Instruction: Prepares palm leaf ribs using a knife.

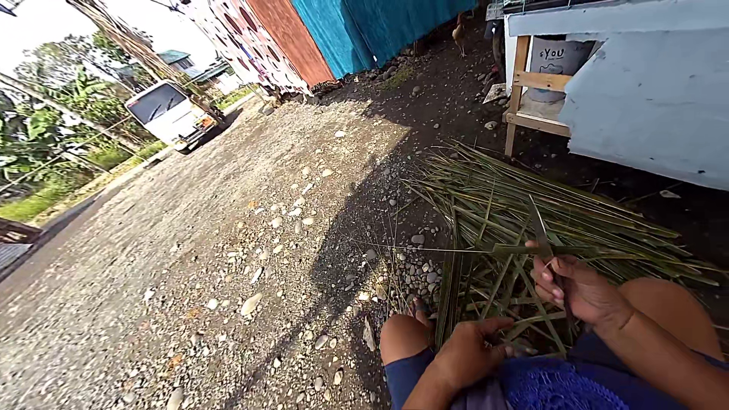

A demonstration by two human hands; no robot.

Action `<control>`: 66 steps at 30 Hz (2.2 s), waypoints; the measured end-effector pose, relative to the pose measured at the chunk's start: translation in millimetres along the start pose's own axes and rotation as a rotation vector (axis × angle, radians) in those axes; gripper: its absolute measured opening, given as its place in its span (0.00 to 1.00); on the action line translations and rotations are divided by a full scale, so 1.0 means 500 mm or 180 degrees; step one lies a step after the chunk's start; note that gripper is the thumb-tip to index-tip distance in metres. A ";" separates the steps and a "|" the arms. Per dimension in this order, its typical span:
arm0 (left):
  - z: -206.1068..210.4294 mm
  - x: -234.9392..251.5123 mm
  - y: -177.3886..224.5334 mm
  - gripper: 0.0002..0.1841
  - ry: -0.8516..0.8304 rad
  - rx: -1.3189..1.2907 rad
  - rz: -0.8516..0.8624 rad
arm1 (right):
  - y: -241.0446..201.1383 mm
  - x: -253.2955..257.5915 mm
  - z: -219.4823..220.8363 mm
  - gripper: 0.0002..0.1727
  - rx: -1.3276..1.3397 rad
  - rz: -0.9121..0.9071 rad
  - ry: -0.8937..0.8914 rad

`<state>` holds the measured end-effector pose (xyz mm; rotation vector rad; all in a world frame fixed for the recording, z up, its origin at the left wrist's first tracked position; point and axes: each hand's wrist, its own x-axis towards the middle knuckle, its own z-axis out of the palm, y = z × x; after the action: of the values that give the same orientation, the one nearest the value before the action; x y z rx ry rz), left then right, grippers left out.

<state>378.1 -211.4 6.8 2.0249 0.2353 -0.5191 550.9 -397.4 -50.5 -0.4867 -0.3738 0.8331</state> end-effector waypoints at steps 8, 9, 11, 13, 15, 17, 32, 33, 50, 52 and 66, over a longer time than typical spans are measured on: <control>-0.025 0.001 0.024 0.30 0.1211 -0.1619 0.0685 | -0.013 -0.009 -0.005 0.25 0.0083 0.0210 -0.0687; -0.023 0.000 0.027 0.23 0.1282 -0.2161 0.0810 | -0.008 -0.008 -0.004 0.25 0.0061 0.0287 -0.0767; -0.018 0.002 0.031 0.13 0.1531 -0.2694 0.0875 | 0.002 -0.003 -0.003 0.25 0.0041 0.0429 -0.0839; -0.013 0.005 0.029 0.09 0.1754 -0.2824 0.0880 | 0.011 0.001 -0.003 0.27 0.0103 0.0548 -0.0808; -0.007 0.006 0.026 0.08 0.1921 -0.2656 0.0919 | 0.017 0.004 0.000 0.32 0.0189 0.0709 -0.0629; 0.002 0.009 0.024 0.07 0.2150 -0.2391 0.1006 | 0.020 0.002 0.016 0.32 -0.0023 0.0955 -0.0160; 0.022 0.029 -0.012 0.02 0.2593 -0.0658 0.1536 | 0.059 -0.007 0.073 0.35 -0.1051 0.1852 -0.0409; 0.022 0.028 -0.013 0.02 0.2595 -0.0574 0.1534 | 0.059 -0.008 0.071 0.34 -0.1022 0.1865 -0.0446; 0.025 -0.005 0.004 0.04 0.2470 0.0559 0.1923 | 0.048 0.039 -0.034 0.41 -0.1770 0.1492 0.1334; 0.027 -0.002 -0.006 0.04 0.2376 0.0623 0.1791 | 0.054 0.045 -0.049 0.37 -0.1998 0.1580 0.1356; 0.051 0.014 -0.029 0.06 0.1922 0.1350 0.1359 | 0.099 0.078 -0.051 0.26 -0.2418 0.2054 0.2046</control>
<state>372.2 -227.0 -18.6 2.5163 0.0439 0.3523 557.6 -345.5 -93.8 -1.5932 0.1014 1.0796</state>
